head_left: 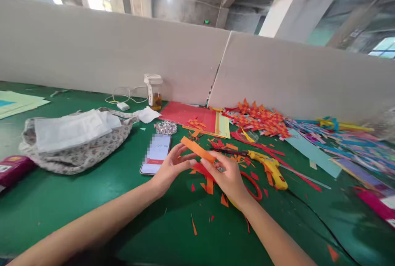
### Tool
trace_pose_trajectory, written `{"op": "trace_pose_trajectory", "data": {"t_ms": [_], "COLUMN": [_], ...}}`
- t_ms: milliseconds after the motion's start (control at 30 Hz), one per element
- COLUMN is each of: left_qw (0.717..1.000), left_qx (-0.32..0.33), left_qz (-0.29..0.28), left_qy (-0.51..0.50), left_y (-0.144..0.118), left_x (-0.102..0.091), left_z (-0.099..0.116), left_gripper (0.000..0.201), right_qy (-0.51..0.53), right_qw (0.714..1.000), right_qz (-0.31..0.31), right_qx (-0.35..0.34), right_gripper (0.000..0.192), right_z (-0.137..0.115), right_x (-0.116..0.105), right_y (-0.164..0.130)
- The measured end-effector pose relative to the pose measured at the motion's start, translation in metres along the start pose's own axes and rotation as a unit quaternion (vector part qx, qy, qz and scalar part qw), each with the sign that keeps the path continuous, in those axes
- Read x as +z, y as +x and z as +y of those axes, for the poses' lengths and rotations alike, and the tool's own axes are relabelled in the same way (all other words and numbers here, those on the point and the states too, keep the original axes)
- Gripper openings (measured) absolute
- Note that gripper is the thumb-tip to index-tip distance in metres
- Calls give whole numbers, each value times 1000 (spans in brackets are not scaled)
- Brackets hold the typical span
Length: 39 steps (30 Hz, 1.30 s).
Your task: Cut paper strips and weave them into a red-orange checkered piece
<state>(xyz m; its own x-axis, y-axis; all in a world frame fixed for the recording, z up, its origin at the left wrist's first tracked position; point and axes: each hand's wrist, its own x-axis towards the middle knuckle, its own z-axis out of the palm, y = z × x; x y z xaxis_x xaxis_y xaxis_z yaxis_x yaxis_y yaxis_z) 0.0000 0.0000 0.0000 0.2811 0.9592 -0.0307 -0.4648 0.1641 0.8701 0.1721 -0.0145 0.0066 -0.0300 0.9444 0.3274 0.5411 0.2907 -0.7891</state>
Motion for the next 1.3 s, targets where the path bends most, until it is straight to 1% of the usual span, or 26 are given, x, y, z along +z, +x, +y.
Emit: {"op": "trace_pose_trajectory", "data": {"t_ms": [100, 167, 233, 300, 333, 433, 533, 600, 667, 767, 867, 933, 1000, 1033, 1067, 1100, 1133, 1167, 1200, 1233, 1267, 1300], "left_qw": [1000, 999, 998, 996, 996, 994, 994, 992, 991, 990, 990, 987, 979, 969, 953, 924, 877, 813, 746, 687, 642, 612], "left_qx": [15, 35, 58, 73, 71, 50, 40, 44, 48, 49, 53, 64, 92, 118, 150, 190, 222, 249, 266, 271, 265, 254], "left_qz": [-15, -21, -22, -12, -2, 20, 29, 39, 56, 69, 77, 83, 85, 83, 77, 70, 47, 15, -5, -13, -15, -13], "left_qy": [1, 10, 26, 49, 61, 91, 102, 108, 113, 110, 109, 123, 162, 200, 253, 325, 424, 526, 610, 674, 720, 749], "left_y": [-2, -2, 0, 2, 3, 4, 3, 4, 4, 6, 7, 7, 8, 9, 10, 11, 12, 12, 13, 14, 15, 15], "left_x": [-2, -4, -6, -8, -9, -10, -10, -11, -12, -15, -16, -16, -18, -19, -21, -24, -26, -30, -33, -36, -39, -42], "left_z": [2, 3, 3, 2, 2, 0, 1, 2, 3, 2, -1, -2, 0, 3, 5, 8, 10, 11, 11, 11, 9, 7], "left_gripper": [67, 71, 73, 68, 62, 38, 28, 26, 25, 28, 32, 33, 33, 32, 31, 29, 28, 26, 23, 24, 26, 27], "right_qy": [20, 31, 47, 81, 102, 146, 161, 171, 173, 162, 158, 162, 173, 182, 195, 211, 231, 252, 272, 289, 301, 308], "right_qw": [998, 995, 994, 993, 991, 984, 980, 977, 977, 979, 977, 976, 977, 977, 974, 967, 955, 941, 928, 919, 916, 919], "right_qz": [-55, -85, -95, -87, -80, -71, -80, -81, -69, -55, -73, -74, -38, 1, 53, 111, 169, 218, 251, 266, 262, 240], "right_qx": [-37, -41, -25, 9, 27, 69, 89, 97, 104, 107, 121, 129, 123, 113, 101, 87, 72, 58, 48, 44, 45, 48], "right_gripper": [24, 19, 19, 21, 24, 28, 27, 30, 32, 31, 30, 29, 26, 24, 22, 21, 19, 18, 18, 17, 16, 14], "right_z": [-7, -9, -8, -6, -4, -1, 1, 2, 3, 5, 6, 6, 5, 5, 5, 4, 4, 4, 5, 5, 6, 6], "right_x": [-6, -7, -7, -7, -6, -6, -5, -5, -7, -11, -13, -15, -18, -20, -23, -25, -27, -30, -32, -33, -34, -35], "right_y": [0, 1, 1, 1, 2, 3, 5, 6, 8, 9, 10, 10, 12, 13, 15, 17, 19, 21, 22, 23, 23, 23]}}
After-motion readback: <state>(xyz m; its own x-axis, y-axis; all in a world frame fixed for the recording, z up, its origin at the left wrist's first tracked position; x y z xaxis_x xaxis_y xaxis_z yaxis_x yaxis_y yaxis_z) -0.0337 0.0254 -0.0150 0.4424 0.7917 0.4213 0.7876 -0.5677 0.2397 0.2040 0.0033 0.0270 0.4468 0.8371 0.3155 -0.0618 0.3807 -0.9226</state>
